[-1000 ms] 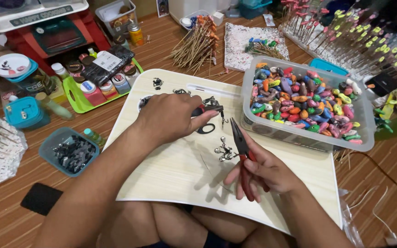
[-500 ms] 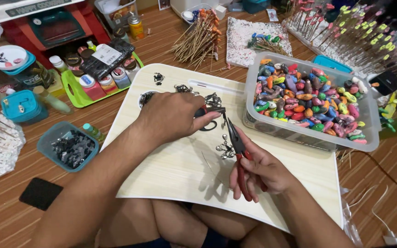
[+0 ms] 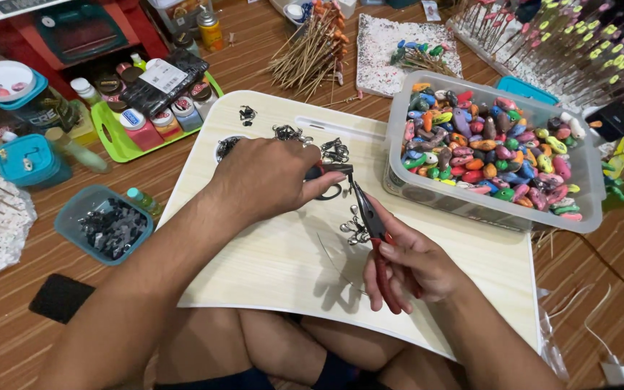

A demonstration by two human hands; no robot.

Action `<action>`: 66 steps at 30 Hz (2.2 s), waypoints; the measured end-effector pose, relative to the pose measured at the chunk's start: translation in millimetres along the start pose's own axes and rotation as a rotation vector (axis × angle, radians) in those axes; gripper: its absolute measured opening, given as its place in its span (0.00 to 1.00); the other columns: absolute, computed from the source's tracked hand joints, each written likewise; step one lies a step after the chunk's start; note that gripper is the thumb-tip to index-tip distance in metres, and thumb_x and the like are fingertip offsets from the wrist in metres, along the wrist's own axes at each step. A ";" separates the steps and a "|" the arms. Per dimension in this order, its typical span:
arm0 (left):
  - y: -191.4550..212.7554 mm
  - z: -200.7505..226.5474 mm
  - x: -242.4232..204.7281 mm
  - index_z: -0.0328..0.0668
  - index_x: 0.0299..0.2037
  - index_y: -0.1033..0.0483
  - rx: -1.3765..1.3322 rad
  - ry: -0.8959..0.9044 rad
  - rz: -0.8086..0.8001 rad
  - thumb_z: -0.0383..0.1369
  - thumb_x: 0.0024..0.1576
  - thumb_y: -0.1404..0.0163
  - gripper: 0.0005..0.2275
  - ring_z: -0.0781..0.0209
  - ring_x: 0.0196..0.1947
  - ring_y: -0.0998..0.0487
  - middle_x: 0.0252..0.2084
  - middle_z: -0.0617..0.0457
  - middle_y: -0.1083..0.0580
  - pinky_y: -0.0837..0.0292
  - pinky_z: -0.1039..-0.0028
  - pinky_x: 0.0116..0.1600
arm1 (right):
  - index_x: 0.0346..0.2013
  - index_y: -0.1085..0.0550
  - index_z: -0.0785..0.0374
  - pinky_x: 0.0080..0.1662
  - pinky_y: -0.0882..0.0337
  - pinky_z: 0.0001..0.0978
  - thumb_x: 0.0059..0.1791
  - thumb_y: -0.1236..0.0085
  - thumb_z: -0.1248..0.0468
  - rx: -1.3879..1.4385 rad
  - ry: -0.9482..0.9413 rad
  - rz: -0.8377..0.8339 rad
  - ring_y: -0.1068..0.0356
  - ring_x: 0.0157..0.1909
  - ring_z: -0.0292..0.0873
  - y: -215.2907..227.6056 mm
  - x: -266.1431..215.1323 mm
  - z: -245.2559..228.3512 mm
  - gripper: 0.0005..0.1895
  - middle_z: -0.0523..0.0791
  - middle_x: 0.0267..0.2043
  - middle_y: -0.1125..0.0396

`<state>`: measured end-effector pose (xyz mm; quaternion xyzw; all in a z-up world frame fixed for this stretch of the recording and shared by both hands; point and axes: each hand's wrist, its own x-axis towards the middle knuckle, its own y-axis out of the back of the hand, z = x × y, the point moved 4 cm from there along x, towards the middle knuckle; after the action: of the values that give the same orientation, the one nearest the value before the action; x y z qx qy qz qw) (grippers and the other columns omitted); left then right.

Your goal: Assembling fishing tackle by attaching metal components to wire using pliers and scissors

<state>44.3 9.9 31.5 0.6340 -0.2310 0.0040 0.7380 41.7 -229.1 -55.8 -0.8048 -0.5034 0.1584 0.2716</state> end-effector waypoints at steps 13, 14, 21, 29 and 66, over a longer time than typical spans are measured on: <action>-0.5 0.0 -1.8 0.50 0.37 0.23 0.042 -0.024 0.034 0.54 0.62 0.57 0.19 0.43 0.30 0.17 0.28 0.49 0.23 0.21 0.49 0.34 | 0.78 0.58 0.47 0.14 0.23 0.38 0.55 0.58 0.65 -0.080 -0.010 0.050 0.22 0.26 0.68 -2.7 -0.8 -3.7 0.38 0.70 0.30 0.29; -0.6 0.1 -1.8 0.50 0.37 0.22 0.044 -0.024 0.029 0.54 0.62 0.57 0.19 0.43 0.30 0.17 0.28 0.49 0.23 0.21 0.49 0.33 | 0.78 0.58 0.46 0.13 0.24 0.36 0.55 0.58 0.65 -0.079 -0.016 0.060 0.23 0.23 0.67 -4.4 -0.3 -3.6 0.38 0.70 0.27 0.30; -9.7 -0.3 -2.7 0.50 0.36 0.23 0.072 -0.026 0.027 0.55 0.62 0.56 0.19 0.43 0.29 0.18 0.28 0.49 0.23 0.22 0.49 0.32 | 0.78 0.57 0.46 0.08 0.32 0.28 0.53 0.57 0.70 -0.236 -0.008 0.164 0.27 0.16 0.57 -2.0 0.2 -1.9 0.41 0.61 0.19 0.34; -2.4 2.4 -1.3 0.49 0.37 0.22 0.019 -0.002 0.009 0.55 0.62 0.57 0.20 0.41 0.30 0.17 0.28 0.48 0.23 0.22 0.48 0.34 | 0.78 0.57 0.49 0.11 0.26 0.33 0.51 0.53 0.73 -0.099 0.009 0.090 0.25 0.18 0.62 -4.1 -0.4 -3.2 0.44 0.65 0.22 0.31; -31.3 -14.3 7.8 0.51 0.32 0.17 -0.175 -0.102 -0.196 0.60 0.60 0.56 0.24 0.44 0.27 0.21 0.31 0.53 0.19 0.27 0.56 0.35 | 0.56 0.26 0.49 0.33 0.29 0.42 0.48 0.46 0.64 -1.860 -0.190 0.528 0.25 0.31 0.47 -0.8 -19.4 -74.4 0.20 0.41 0.43 0.22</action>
<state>65.4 15.0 3.7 0.5863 -0.2045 -0.1206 0.7745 71.9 -266.9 4.1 -0.7689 -0.2506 -0.1825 -0.5591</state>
